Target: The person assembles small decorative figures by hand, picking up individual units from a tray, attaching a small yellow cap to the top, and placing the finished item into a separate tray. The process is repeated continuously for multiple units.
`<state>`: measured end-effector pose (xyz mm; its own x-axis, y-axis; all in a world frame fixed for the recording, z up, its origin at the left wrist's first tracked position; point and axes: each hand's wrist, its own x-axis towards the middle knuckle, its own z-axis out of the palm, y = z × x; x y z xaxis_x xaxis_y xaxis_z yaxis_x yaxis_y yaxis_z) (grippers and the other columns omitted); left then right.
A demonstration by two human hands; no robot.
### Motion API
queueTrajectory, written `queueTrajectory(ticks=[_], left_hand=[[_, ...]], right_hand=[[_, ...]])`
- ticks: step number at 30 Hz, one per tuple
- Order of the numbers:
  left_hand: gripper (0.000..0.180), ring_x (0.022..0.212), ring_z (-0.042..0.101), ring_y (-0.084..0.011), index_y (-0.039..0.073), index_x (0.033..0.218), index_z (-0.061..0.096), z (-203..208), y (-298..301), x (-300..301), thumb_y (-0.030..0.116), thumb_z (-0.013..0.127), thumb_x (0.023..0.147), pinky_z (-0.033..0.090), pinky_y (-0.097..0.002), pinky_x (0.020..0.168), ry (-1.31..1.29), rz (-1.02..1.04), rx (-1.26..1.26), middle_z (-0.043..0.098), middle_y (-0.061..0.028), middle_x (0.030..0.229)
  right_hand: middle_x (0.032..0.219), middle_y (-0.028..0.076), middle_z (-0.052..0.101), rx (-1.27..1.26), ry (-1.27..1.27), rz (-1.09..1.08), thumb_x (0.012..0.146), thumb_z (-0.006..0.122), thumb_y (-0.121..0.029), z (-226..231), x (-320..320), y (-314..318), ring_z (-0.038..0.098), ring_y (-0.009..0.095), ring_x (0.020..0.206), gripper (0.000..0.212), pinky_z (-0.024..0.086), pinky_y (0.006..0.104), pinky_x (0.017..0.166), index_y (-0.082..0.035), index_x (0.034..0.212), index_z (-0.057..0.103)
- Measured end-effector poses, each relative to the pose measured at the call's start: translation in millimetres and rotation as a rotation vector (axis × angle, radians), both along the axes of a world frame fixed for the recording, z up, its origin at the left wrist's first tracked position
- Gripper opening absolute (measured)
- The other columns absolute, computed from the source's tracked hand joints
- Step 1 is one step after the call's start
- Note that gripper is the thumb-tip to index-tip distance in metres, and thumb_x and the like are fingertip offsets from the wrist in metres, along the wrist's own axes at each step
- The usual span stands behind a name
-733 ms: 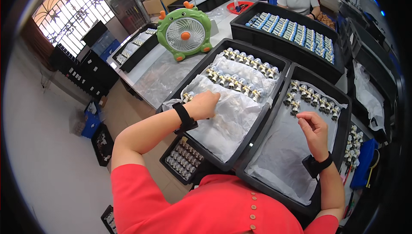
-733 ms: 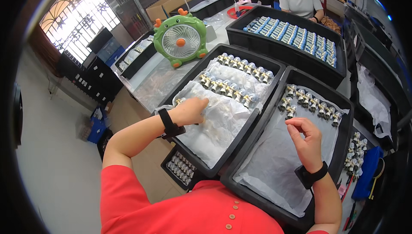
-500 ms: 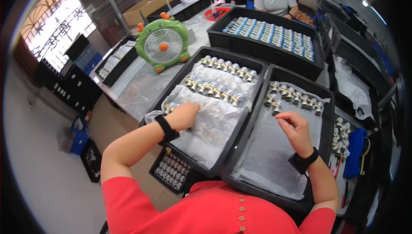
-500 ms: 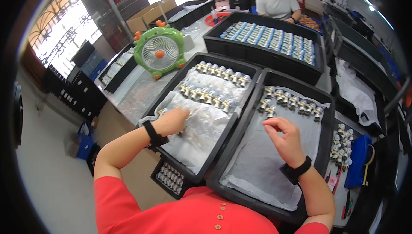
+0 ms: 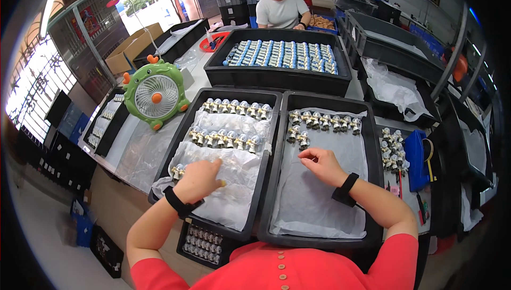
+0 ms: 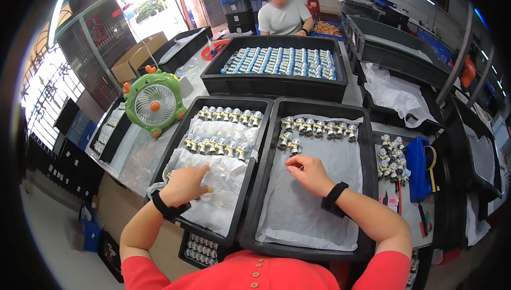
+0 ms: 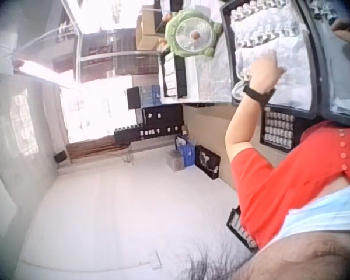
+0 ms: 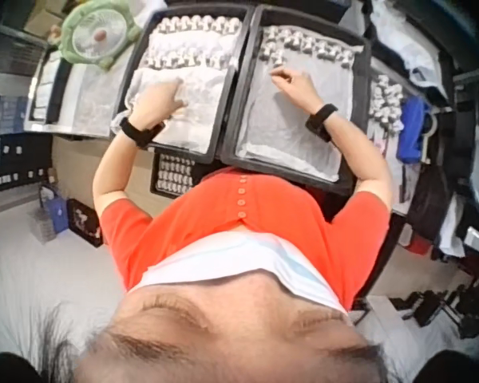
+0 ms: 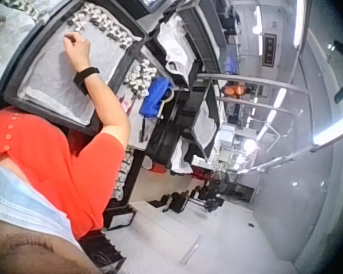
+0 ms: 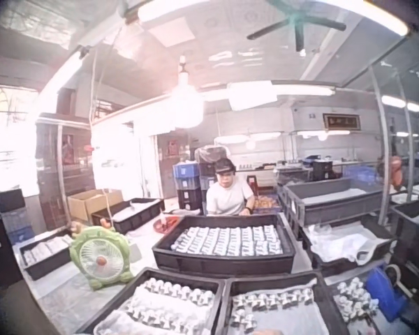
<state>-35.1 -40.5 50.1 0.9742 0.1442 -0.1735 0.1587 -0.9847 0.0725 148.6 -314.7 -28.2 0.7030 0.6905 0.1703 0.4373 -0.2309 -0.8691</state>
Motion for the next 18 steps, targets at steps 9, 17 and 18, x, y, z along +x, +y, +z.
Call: queueTrajectory(ticks=[9, 17, 18], left_hand=[[0.029, 0.077, 0.061, -0.0103, 0.000, 0.111, 0.058, 12.6, -103.4, 34.5, 0.014, 0.063, 0.086, 0.050, -0.0253, 0.071, -0.012, -0.278, -1.383, 0.063, -0.0043, 0.084], [0.028, 0.083, 0.060, -0.0092, 0.002, 0.112, 0.057, -34.8, -94.5, 52.3, 0.015, 0.061, 0.087, 0.047, -0.0231, 0.075, 0.084, 0.065, -1.740, 0.062, -0.0031, 0.094], [0.029, 0.085, 0.059, -0.0090, 0.002, 0.113, 0.056, -33.9, -95.3, 52.2, 0.015, 0.060, 0.087, 0.047, -0.0231, 0.075, 0.078, 0.080, -1.753, 0.061, -0.0029, 0.096]], right_hand=[[0.128, 0.021, 0.045, -0.365, -0.402, -0.152, 0.067, 0.072, -0.024, -42.7, 64.0, 38.3, 0.045, 0.037, 0.115, 0.072, 0.038, 0.0416, 0.098, -0.001, 0.128, 0.042], [0.118, 0.021, 0.052, -0.387, -0.305, -0.128, 0.068, 0.073, -0.028, -36.2, 55.0, 33.4, 0.051, 0.035, 0.108, 0.068, 0.042, 0.0392, 0.093, 0.001, 0.124, 0.047], [0.117, 0.021, 0.052, -0.350, -0.255, -0.142, 0.067, 0.074, -0.029, -30.5, 52.3, 30.3, 0.052, 0.035, 0.107, 0.068, 0.043, 0.0385, 0.092, 0.001, 0.123, 0.048]])
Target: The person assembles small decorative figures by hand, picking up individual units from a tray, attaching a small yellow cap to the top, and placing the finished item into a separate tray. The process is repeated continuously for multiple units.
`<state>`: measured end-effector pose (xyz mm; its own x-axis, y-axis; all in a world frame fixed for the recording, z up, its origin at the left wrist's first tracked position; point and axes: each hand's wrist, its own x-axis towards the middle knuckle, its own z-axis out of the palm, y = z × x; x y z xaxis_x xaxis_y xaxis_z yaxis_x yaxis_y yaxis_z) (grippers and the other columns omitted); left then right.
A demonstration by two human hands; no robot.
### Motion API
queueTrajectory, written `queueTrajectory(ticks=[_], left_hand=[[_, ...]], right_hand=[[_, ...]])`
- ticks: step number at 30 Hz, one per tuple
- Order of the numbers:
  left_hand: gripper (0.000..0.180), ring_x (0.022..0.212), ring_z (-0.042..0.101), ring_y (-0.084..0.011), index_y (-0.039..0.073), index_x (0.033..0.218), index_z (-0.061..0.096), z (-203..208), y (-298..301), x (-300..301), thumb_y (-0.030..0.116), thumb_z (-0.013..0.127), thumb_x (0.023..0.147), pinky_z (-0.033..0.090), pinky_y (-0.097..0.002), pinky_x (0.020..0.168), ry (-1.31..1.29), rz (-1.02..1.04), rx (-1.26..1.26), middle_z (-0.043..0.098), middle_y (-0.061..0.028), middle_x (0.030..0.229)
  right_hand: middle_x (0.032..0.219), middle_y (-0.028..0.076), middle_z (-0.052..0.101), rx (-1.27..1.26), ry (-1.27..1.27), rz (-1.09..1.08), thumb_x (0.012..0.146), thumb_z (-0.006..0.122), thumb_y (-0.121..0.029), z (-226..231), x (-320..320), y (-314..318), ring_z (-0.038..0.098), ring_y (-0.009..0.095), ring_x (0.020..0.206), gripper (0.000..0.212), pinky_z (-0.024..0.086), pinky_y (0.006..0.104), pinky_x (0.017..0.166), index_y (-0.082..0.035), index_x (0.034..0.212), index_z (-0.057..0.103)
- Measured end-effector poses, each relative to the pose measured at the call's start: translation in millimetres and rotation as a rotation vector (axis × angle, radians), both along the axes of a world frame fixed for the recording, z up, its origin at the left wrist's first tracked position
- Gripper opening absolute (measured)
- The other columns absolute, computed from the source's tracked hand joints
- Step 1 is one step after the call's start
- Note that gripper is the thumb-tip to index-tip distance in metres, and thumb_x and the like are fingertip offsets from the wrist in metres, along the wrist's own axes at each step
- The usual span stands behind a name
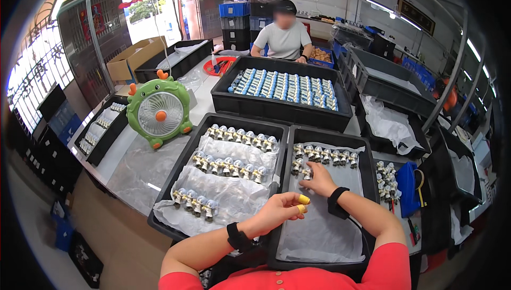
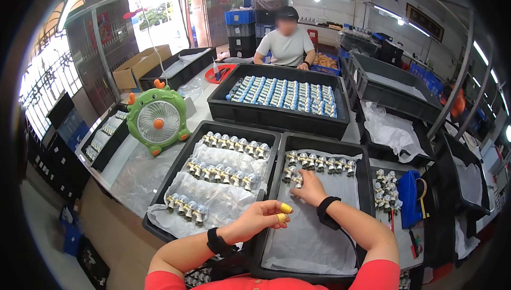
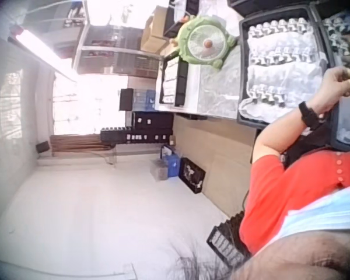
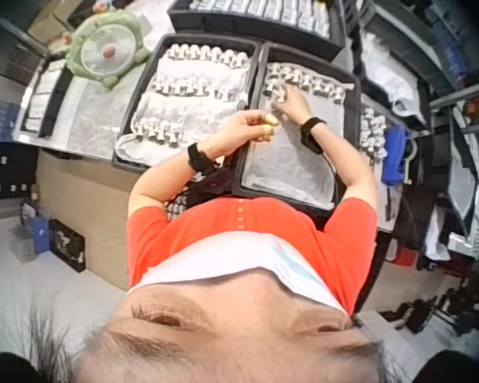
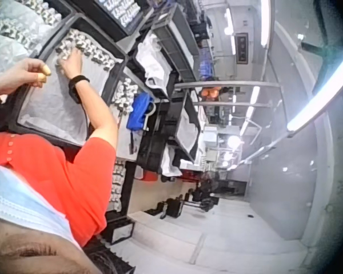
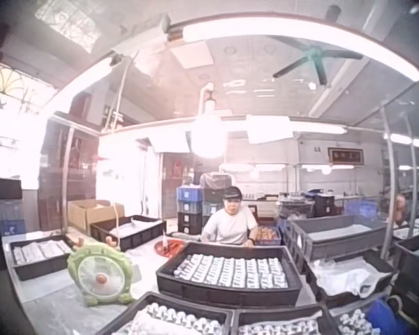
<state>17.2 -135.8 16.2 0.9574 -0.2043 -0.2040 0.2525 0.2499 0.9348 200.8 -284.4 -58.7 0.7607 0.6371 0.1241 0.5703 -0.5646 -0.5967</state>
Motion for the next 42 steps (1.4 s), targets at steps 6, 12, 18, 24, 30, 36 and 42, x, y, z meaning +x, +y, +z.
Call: queueTrajectory(ticks=[6, 12, 18, 24, 30, 36, 42], left_hand=[[0.033, 0.099, 0.056, -0.0130, 0.006, 0.121, 0.046, -7.9, 2.2, -0.4, 0.018, 0.056, 0.091, 0.046, -0.0262, 0.082, 0.041, 0.200, -0.032, 0.053, -0.0048, 0.112], [0.033, 0.100, 0.055, -0.0138, 0.008, 0.124, 0.043, 2.6, -11.4, 5.6, 0.023, 0.050, 0.095, 0.044, -0.0296, 0.085, 0.183, 0.227, -0.321, 0.054, -0.0038, 0.114], [0.028, 0.092, 0.053, -0.0082, 0.006, 0.119, 0.046, 9.3, -24.0, 8.3, 0.018, 0.048, 0.095, 0.045, -0.0266, 0.080, 0.138, 0.244, -0.401, 0.053, -0.0010, 0.108], [0.037, 0.107, 0.054, -0.0147, 0.003, 0.130, 0.040, 2.3, -24.7, 7.3, 0.011, 0.047, 0.094, 0.046, -0.0295, 0.089, 0.035, 0.223, -0.410, 0.052, -0.0063, 0.119], [0.040, 0.114, 0.052, -0.0188, 0.002, 0.133, 0.036, -9.7, -18.8, 6.1, 0.014, 0.047, 0.096, 0.045, -0.0339, 0.094, 0.017, 0.158, -0.497, 0.050, -0.0083, 0.124], [0.045, 0.113, 0.053, -0.0193, 0.003, 0.137, 0.032, -3.0, -17.2, 8.5, 0.015, 0.046, 0.096, 0.045, -0.0341, 0.093, -0.036, 0.116, -0.539, 0.050, -0.0106, 0.127], [0.046, 0.109, 0.053, -0.0122, 0.008, 0.140, 0.031, -4.3, -17.4, 8.6, 0.012, 0.042, 0.096, 0.044, -0.0305, 0.091, -0.025, 0.101, -0.554, 0.050, -0.0046, 0.125]], right_hand=[[0.112, 0.010, 0.058, 0.448, 0.338, 0.052, 0.072, 0.076, -0.027, 56.2, -52.0, -16.1, 0.056, 0.016, 0.093, 0.063, 0.046, 0.0289, 0.082, -0.001, 0.123, 0.050], [0.117, 0.009, 0.054, 0.588, 0.257, 0.232, 0.073, 0.077, -0.012, 65.0, -93.1, -28.7, 0.054, 0.016, 0.102, 0.067, 0.045, 0.0297, 0.087, -0.003, 0.130, 0.042], [0.125, 0.012, 0.050, 0.462, -0.010, 0.300, 0.067, 0.079, -0.013, 74.2, -90.6, -33.7, 0.053, 0.022, 0.108, 0.073, 0.045, 0.0318, 0.086, -0.004, 0.129, 0.042], [0.126, 0.012, 0.049, 0.475, -0.067, 0.324, 0.067, 0.079, -0.013, 80.5, -90.5, -34.7, 0.052, 0.024, 0.109, 0.074, 0.045, 0.0318, 0.084, -0.005, 0.130, 0.042], [0.127, 0.013, 0.048, 0.447, -0.048, 0.364, 0.066, 0.079, -0.012, 74.7, -91.0, -34.8, 0.051, 0.024, 0.110, 0.076, 0.045, 0.0317, 0.084, -0.005, 0.132, 0.040], [0.129, 0.015, 0.047, 0.426, -0.016, 0.334, 0.066, 0.079, -0.010, 80.7, -89.7, -34.3, 0.051, 0.027, 0.114, 0.077, 0.045, 0.0338, 0.090, -0.005, 0.132, 0.040], [0.133, 0.012, 0.045, 0.451, -0.007, 0.330, 0.066, 0.079, -0.009, 77.1, -89.1, -35.6, 0.051, 0.025, 0.114, 0.078, 0.045, 0.0328, 0.088, -0.007, 0.133, 0.040]])
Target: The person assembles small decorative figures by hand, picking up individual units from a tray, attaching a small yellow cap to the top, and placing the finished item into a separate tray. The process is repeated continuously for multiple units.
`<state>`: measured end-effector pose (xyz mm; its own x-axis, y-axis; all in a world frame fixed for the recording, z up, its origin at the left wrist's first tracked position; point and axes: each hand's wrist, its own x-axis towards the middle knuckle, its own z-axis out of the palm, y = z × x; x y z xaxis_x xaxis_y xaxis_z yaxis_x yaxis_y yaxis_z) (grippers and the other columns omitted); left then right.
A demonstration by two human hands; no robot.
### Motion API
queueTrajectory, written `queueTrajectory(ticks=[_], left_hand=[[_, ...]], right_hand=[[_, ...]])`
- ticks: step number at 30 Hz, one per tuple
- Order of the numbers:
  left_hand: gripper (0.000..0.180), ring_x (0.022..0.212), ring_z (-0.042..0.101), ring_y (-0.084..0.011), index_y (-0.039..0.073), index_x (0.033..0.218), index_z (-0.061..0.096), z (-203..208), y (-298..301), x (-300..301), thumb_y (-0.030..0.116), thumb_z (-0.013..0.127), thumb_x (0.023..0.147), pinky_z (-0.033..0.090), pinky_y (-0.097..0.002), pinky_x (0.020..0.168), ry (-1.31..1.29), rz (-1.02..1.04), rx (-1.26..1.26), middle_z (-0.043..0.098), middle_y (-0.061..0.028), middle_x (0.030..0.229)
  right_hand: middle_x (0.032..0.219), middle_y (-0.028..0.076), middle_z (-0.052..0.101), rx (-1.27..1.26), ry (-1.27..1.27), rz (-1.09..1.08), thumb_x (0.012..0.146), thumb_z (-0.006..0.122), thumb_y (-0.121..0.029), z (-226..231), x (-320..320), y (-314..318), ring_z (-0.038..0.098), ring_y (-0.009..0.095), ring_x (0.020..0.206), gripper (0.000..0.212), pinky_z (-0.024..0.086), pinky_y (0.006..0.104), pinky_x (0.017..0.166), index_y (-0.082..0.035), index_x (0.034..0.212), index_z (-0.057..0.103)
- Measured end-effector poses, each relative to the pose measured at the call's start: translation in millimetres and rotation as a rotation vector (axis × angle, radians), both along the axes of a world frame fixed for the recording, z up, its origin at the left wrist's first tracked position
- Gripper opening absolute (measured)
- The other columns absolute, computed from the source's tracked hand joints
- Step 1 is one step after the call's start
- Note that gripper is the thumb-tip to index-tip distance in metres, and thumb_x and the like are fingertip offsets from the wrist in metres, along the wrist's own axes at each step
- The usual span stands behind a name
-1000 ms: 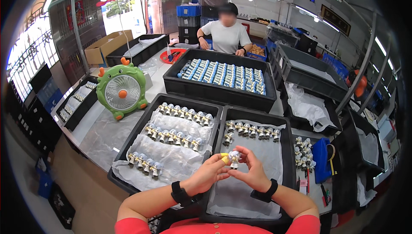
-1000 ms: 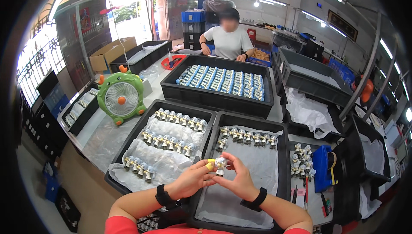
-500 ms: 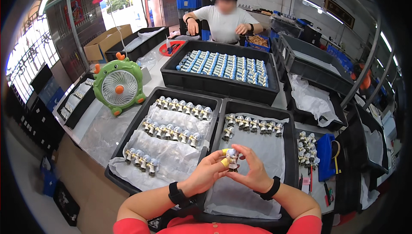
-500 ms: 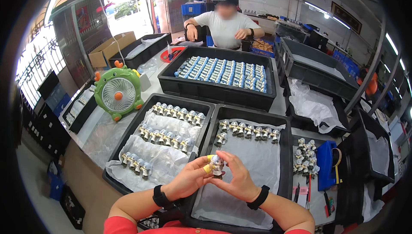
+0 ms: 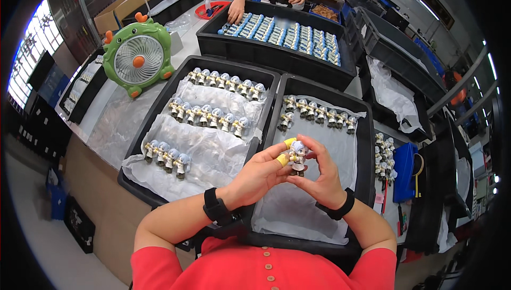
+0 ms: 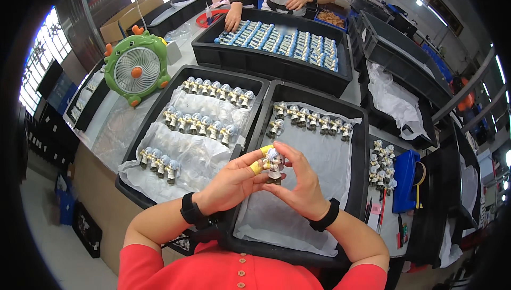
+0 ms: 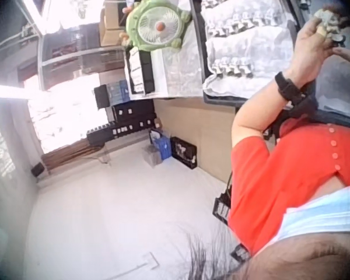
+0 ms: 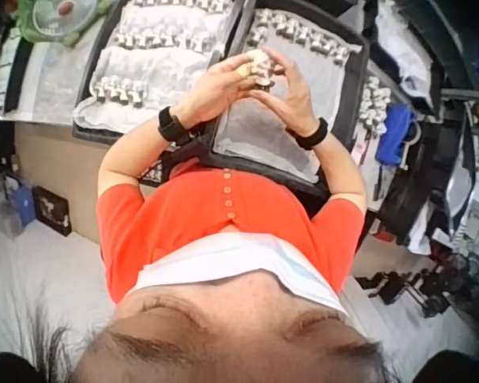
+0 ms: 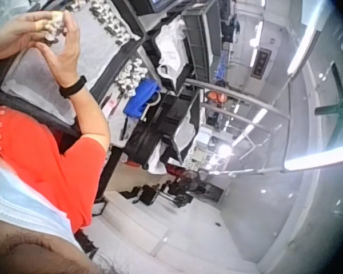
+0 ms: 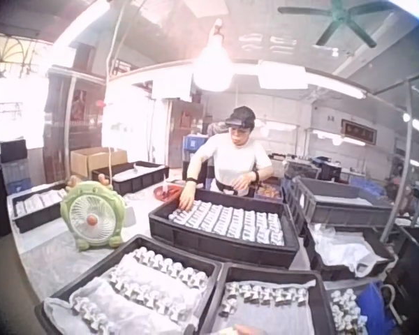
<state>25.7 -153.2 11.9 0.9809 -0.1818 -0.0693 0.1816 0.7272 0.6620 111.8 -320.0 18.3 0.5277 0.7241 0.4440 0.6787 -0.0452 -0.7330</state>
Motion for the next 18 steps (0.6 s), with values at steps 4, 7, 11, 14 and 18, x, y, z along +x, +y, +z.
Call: queueTrajectory(ticks=[4, 7, 11, 14, 18], left_hand=[[0.047, 0.112, 0.053, -0.0166, 0.007, 0.139, 0.032, -5.6, 2.2, 0.5, 0.016, 0.047, 0.096, 0.045, -0.0326, 0.092, -0.038, 0.016, -0.024, 0.048, -0.0079, 0.129], [0.046, 0.110, 0.053, -0.0141, 0.007, 0.138, 0.033, -13.4, 2.7, 2.4, 0.016, 0.048, 0.096, 0.045, -0.0314, 0.091, -0.020, 0.034, 0.012, 0.049, -0.0071, 0.128], [0.044, 0.107, 0.052, -0.0120, 0.007, 0.136, 0.036, -8.4, 0.5, 3.4, 0.012, 0.049, 0.095, 0.045, -0.0295, 0.089, -0.017, 0.065, 0.022, 0.050, -0.0060, 0.125], [0.043, 0.106, 0.052, -0.0116, 0.008, 0.134, 0.037, -7.1, 0.3, 3.1, 0.009, 0.051, 0.093, 0.046, -0.0278, 0.086, -0.007, 0.104, 0.077, 0.051, -0.0051, 0.121], [0.044, 0.102, 0.054, -0.0119, 0.008, 0.130, 0.040, -8.6, 0.7, 3.1, 0.007, 0.056, 0.089, 0.046, -0.0270, 0.083, -0.006, 0.147, 0.177, 0.051, -0.0055, 0.118]], right_hand=[[0.133, 0.012, 0.046, -0.015, 0.021, 0.012, 0.066, 0.079, -0.008, 0.6, 1.3, 2.8, 0.051, 0.025, 0.114, 0.078, 0.045, 0.0328, 0.089, -0.007, 0.134, 0.040], [0.133, 0.011, 0.047, -0.016, 0.071, 0.015, 0.066, 0.078, -0.008, -1.2, 2.7, 2.4, 0.052, 0.024, 0.114, 0.078, 0.044, 0.0330, 0.090, -0.007, 0.134, 0.039], [0.134, 0.009, 0.047, -0.008, 0.130, 0.017, 0.068, 0.078, -0.010, -3.6, 4.3, 1.8, 0.052, 0.023, 0.116, 0.077, 0.044, 0.0334, 0.091, -0.008, 0.134, 0.038], [0.134, 0.009, 0.048, -0.018, 0.136, 0.026, 0.068, 0.078, -0.011, -2.0, 3.6, 1.7, 0.052, 0.023, 0.116, 0.076, 0.044, 0.0334, 0.091, -0.008, 0.134, 0.039], [0.133, 0.009, 0.048, -0.018, 0.155, 0.037, 0.068, 0.078, -0.011, -2.8, 2.6, 2.4, 0.052, 0.022, 0.116, 0.075, 0.044, 0.0335, 0.091, -0.009, 0.133, 0.040]])
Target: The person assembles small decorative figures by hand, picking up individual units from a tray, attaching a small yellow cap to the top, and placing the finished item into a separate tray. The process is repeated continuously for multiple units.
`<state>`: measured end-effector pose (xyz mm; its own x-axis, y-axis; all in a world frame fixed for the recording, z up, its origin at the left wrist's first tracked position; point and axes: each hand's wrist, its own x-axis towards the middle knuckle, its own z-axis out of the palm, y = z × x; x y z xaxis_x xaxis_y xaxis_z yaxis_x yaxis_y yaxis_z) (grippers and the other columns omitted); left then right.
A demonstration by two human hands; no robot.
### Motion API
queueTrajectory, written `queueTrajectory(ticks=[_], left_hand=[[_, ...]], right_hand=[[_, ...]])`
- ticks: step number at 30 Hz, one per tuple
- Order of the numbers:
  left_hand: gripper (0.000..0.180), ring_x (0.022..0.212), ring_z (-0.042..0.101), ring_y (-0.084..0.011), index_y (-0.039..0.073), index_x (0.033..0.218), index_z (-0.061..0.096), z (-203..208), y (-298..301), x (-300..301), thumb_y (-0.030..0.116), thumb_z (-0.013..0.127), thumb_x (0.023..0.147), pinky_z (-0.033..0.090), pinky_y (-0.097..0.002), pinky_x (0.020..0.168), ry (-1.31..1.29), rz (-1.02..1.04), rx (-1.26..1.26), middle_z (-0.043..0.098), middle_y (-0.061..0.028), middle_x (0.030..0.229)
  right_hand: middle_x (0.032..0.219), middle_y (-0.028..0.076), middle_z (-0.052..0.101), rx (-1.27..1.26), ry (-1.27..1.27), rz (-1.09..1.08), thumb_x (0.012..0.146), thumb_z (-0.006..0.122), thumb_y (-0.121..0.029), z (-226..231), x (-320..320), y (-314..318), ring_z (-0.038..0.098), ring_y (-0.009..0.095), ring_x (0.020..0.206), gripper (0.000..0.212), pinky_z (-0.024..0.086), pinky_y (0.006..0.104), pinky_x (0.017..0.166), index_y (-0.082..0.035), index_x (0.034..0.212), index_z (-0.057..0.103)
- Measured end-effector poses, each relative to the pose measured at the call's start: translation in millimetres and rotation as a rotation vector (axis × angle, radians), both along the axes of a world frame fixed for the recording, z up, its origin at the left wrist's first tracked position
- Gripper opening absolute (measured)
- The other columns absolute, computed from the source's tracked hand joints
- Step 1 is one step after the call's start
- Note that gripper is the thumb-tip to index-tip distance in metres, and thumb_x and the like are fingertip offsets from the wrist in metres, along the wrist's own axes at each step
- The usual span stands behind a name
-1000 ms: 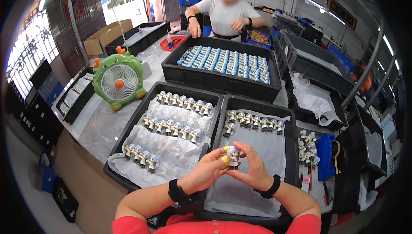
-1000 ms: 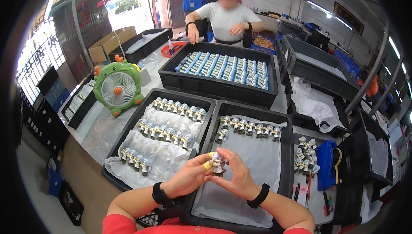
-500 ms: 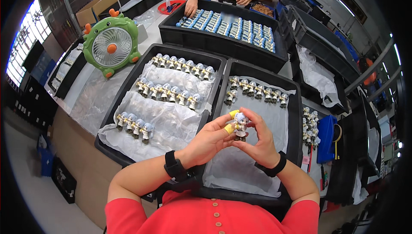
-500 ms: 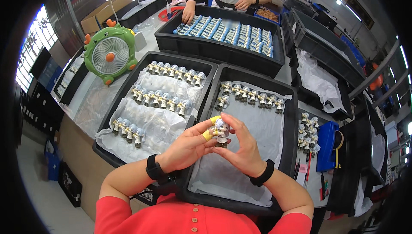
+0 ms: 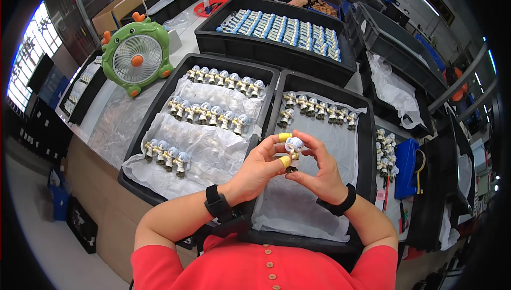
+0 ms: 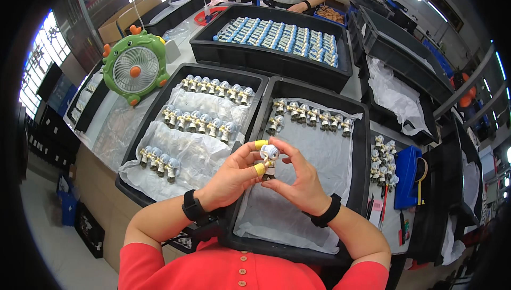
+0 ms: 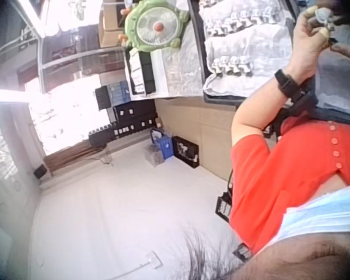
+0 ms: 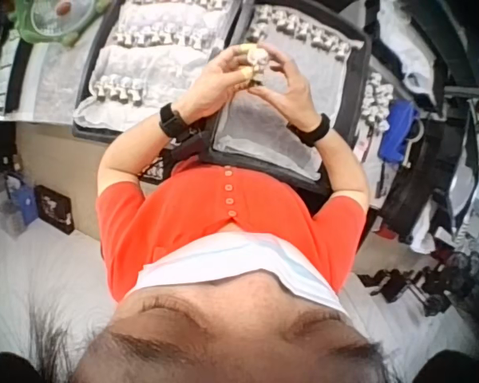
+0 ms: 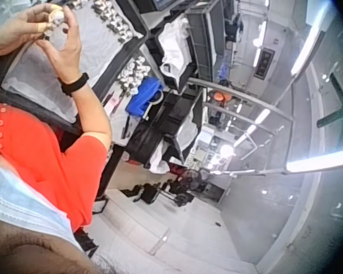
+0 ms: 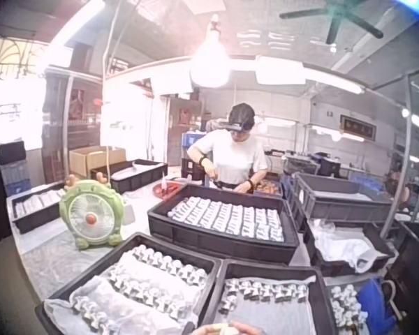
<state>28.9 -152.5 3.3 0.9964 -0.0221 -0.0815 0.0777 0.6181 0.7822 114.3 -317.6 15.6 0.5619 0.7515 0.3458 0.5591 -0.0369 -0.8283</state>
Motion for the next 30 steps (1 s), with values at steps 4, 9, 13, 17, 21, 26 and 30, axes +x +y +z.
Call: queueTrajectory(ticks=[4, 9, 13, 17, 21, 26, 30], left_hand=[[0.044, 0.102, 0.053, -0.0123, 0.007, 0.127, 0.039, 2.7, 0.1, 0.5, 0.006, 0.059, 0.088, 0.046, -0.0265, 0.080, 0.017, 0.032, 0.091, 0.051, -0.0058, 0.114], [0.046, 0.102, 0.055, -0.0137, 0.006, 0.127, 0.040, -0.4, 0.3, 1.7, 0.003, 0.060, 0.086, 0.047, -0.0273, 0.080, 0.019, 0.066, 0.112, 0.051, -0.0061, 0.111], [0.047, 0.101, 0.056, -0.0141, 0.006, 0.127, 0.041, 1.5, -1.0, 2.1, 0.001, 0.061, 0.084, 0.048, -0.0279, 0.081, 0.007, 0.087, 0.133, 0.051, -0.0061, 0.111], [0.047, 0.100, 0.056, -0.0141, 0.006, 0.127, 0.042, -0.1, -0.6, 2.0, 0.001, 0.062, 0.084, 0.048, -0.0276, 0.081, -0.004, 0.076, 0.146, 0.051, -0.0058, 0.111], [0.047, 0.100, 0.056, -0.0137, 0.006, 0.127, 0.043, -0.2, 0.2, 2.2, 0.001, 0.062, 0.084, 0.048, -0.0274, 0.080, -0.006, 0.077, 0.173, 0.052, -0.0054, 0.112], [0.047, 0.100, 0.056, -0.0133, 0.006, 0.127, 0.044, 0.1, 0.2, 1.8, 0.000, 0.062, 0.084, 0.048, -0.0272, 0.080, -0.001, 0.079, 0.182, 0.052, -0.0050, 0.112], [0.047, 0.099, 0.056, -0.0136, 0.007, 0.127, 0.044, 0.9, 0.4, 1.5, 0.000, 0.062, 0.083, 0.048, -0.0273, 0.081, -0.013, 0.072, 0.174, 0.052, -0.0052, 0.111]], right_hand=[[0.132, 0.009, 0.049, -0.015, 0.032, -0.008, 0.068, 0.078, -0.011, -2.0, 0.8, -0.1, 0.052, 0.022, 0.115, 0.075, 0.044, 0.0335, 0.090, -0.009, 0.132, 0.041], [0.129, 0.009, 0.050, 0.000, 0.057, -0.002, 0.068, 0.079, -0.011, -4.6, 1.7, 0.7, 0.054, 0.021, 0.111, 0.075, 0.046, 0.0328, 0.088, -0.008, 0.132, 0.042], [0.125, 0.007, 0.052, 0.024, 0.119, -0.005, 0.068, 0.079, -0.011, -2.6, -1.7, -0.4, 0.056, 0.017, 0.102, 0.073, 0.047, 0.0299, 0.084, -0.007, 0.132, 0.043], [0.121, 0.005, 0.054, 0.051, 0.245, 0.013, 0.073, 0.075, -0.007, -7.9, 0.7, -2.6, 0.056, 0.013, 0.097, 0.065, 0.047, 0.0269, 0.082, -0.006, 0.130, 0.044], [0.119, 0.005, 0.052, 0.050, 0.349, 0.059, 0.080, 0.067, -0.001, -5.3, 0.7, -2.4, 0.052, 0.012, 0.101, 0.058, 0.044, 0.0272, 0.086, -0.004, 0.131, 0.041], [0.119, 0.006, 0.052, 0.080, 0.377, 0.073, 0.081, 0.065, 0.001, -7.4, 1.9, -1.7, 0.053, 0.013, 0.101, 0.055, 0.045, 0.0287, 0.087, -0.003, 0.130, 0.041], [0.119, 0.007, 0.052, 0.087, 0.393, 0.078, 0.081, 0.064, 0.001, -7.0, 1.8, -1.6, 0.054, 0.014, 0.101, 0.054, 0.046, 0.0296, 0.088, -0.003, 0.130, 0.041]])
